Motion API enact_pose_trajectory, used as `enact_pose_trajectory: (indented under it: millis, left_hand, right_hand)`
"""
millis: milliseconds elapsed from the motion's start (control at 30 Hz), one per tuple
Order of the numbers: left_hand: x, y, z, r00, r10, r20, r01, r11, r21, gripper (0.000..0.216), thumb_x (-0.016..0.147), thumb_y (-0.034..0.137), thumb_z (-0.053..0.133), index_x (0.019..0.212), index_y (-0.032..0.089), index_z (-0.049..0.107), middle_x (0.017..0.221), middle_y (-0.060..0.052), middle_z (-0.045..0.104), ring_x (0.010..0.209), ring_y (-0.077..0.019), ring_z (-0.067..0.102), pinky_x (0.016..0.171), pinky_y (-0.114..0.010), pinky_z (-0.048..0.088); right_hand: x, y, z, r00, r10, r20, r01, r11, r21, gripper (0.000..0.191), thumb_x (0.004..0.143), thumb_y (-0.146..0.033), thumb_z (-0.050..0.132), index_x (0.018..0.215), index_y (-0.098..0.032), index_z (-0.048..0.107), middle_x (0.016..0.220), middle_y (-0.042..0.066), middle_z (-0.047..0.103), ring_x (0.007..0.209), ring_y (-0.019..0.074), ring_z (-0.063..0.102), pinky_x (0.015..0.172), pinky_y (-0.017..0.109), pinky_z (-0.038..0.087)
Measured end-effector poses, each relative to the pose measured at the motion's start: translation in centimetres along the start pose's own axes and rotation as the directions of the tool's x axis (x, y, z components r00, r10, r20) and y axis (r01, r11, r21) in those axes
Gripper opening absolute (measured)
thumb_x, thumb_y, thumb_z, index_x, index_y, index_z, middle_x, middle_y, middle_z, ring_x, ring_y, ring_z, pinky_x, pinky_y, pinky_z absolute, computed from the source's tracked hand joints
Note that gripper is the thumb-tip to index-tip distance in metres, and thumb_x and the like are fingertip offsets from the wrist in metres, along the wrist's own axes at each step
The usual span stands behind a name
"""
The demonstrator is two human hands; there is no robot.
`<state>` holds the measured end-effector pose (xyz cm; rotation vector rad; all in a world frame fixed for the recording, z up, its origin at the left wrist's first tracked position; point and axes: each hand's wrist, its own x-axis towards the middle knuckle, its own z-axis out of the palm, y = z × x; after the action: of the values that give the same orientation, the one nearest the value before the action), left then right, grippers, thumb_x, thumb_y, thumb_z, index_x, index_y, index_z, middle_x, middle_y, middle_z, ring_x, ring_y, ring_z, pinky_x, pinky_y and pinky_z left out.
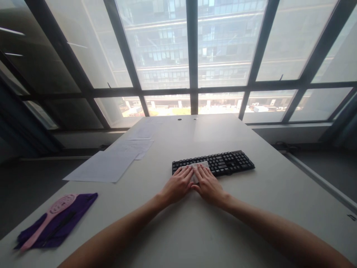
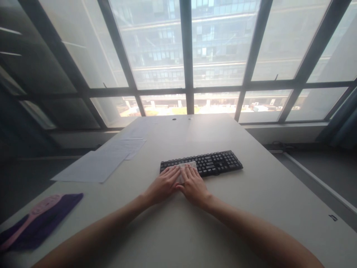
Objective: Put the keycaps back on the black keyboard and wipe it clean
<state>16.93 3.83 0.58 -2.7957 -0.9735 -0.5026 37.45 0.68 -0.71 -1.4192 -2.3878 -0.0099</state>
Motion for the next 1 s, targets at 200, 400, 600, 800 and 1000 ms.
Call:
enact_pose_trajectory:
  millis: [200, 400, 600, 800, 1000]
  left_hand:
    - [-1.5, -2.1, -0.2, 0.998, -0.050, -0.025, 0.050, 0.999, 0.002, 0.045, 0.103, 0.028, 0.040, 0.144, 0.018, 0.054, 0.147, -0.012, 0.055, 0.140, -0.0250, 0.049, 0.119, -0.048, 0.036]
    - [-2.7, -3.3, -0.9, 0.974, -0.215, -0.077, 0.216, 0.976, 0.013, 0.037, 0.101, 0.027, 0.043, 0.127, 0.016, 0.067, 0.138, -0.014, 0.063, 0.131, -0.0277, 0.057, 0.115, -0.051, 0.043]
    - [-1.4, -1.5, 0.7, 0.993, -0.113, -0.041, 0.112, 0.993, -0.028, 0.050, 0.103, 0.027, 0.041, 0.150, 0.013, 0.042, 0.153, -0.018, 0.047, 0.144, -0.0271, 0.042, 0.118, -0.048, 0.039]
    - [1.0, 0.6, 1.8, 0.993, -0.107, -0.047, 0.107, 0.994, 0.002, 0.050, 0.101, 0.026, 0.043, 0.148, 0.008, 0.042, 0.152, -0.024, 0.045, 0.145, -0.0322, 0.039, 0.116, -0.051, 0.040]
    - [1.8, 1.7, 2.0, 0.985, -0.159, -0.062, 0.163, 0.985, 0.052, 0.050, 0.100, 0.033, 0.049, 0.146, 0.013, 0.046, 0.150, -0.023, 0.048, 0.142, -0.0347, 0.044, 0.114, -0.052, 0.041]
  right_hand:
    - [1.0, -2.4, 0.6, 0.999, -0.045, -0.005, 0.045, 0.998, 0.044, 0.088, 0.095, -0.063, 0.048, 0.155, -0.001, 0.032, 0.161, 0.027, 0.025, 0.152, 0.0360, 0.019, 0.123, 0.052, 0.023]
    - [3.0, -5.3, 1.8, 0.995, -0.077, -0.058, 0.082, 0.992, 0.092, 0.082, 0.097, -0.060, 0.047, 0.152, 0.001, 0.036, 0.159, 0.027, 0.030, 0.151, 0.0353, 0.023, 0.123, 0.049, 0.024]
    - [2.0, -3.4, 1.8, 0.989, -0.122, -0.084, 0.124, 0.992, 0.023, 0.085, 0.098, -0.061, 0.045, 0.150, 0.006, 0.037, 0.157, 0.028, 0.033, 0.151, 0.0338, 0.026, 0.124, 0.047, 0.023]
    - [0.5, 0.4, 0.2, 0.997, -0.044, -0.070, 0.039, 0.996, -0.079, 0.081, 0.098, -0.058, 0.048, 0.149, 0.004, 0.041, 0.157, 0.029, 0.032, 0.150, 0.0367, 0.026, 0.123, 0.051, 0.024]
    - [0.2, 1.1, 0.0, 0.998, 0.040, -0.048, -0.042, 0.999, -0.034, 0.077, 0.097, -0.055, 0.052, 0.153, -0.004, 0.038, 0.160, 0.026, 0.028, 0.151, 0.0366, 0.023, 0.122, 0.052, 0.024]
